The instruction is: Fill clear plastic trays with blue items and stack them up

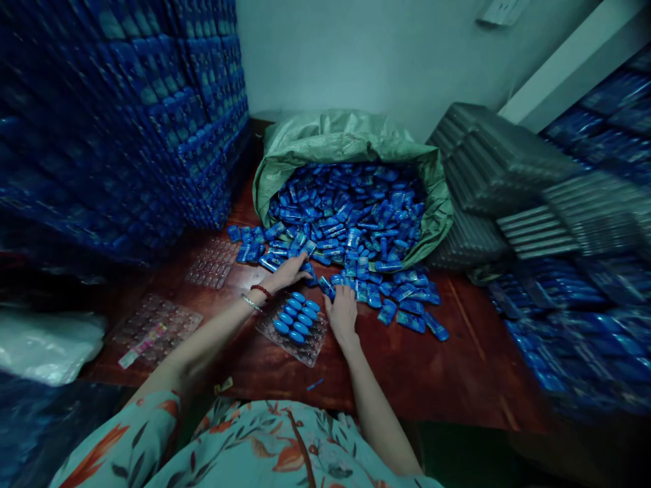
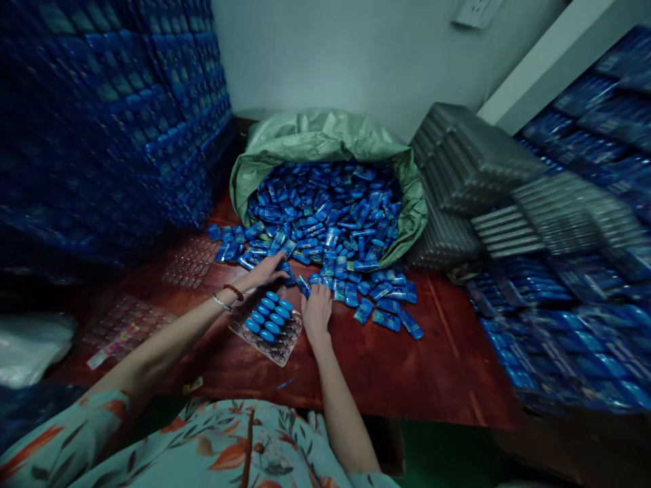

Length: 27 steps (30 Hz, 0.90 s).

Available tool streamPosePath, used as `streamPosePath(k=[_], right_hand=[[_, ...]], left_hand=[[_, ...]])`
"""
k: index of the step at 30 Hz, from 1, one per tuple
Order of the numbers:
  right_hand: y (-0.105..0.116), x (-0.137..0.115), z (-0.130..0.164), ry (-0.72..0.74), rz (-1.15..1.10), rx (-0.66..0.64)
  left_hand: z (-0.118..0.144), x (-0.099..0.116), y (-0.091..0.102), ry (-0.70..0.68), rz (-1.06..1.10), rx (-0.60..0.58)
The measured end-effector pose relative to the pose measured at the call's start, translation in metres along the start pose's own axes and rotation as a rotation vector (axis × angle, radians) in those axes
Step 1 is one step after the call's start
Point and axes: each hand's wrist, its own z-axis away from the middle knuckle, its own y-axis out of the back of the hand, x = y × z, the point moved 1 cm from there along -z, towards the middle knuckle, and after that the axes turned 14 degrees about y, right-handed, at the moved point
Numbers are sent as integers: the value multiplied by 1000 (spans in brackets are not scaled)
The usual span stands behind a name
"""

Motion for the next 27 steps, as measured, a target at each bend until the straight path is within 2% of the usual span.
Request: streamPosePath(k=[4, 8, 10, 12, 15, 18, 21, 23, 27], right_hand=[[8, 16, 21, -8, -276, 86], [28, 31, 52, -144, -647, 29], [41, 35, 72, -194, -807, -46], [54, 32, 89, -180, -872, -135], [65, 17, 103, -66, -789, -209], [63, -9, 102, 130, -669, -201], [55, -33, 96, 391, -419, -243], [53, -44, 93, 512, -213, -298], [57, -60, 87, 656, 9, -409]], left_hand=[[30, -11, 13, 8, 133, 128], [85, -33, 31, 146, 382, 281], [123, -48, 37, 247, 464, 279], [161, -60, 41, 337, 487, 227], [207, -63, 39, 392, 479, 153], [230, -47, 24, 304, 392, 137], [230, -24, 2, 123, 183, 107], [225, -12, -11, 42, -2, 92], [214, 0, -22, 8, -290, 36]])
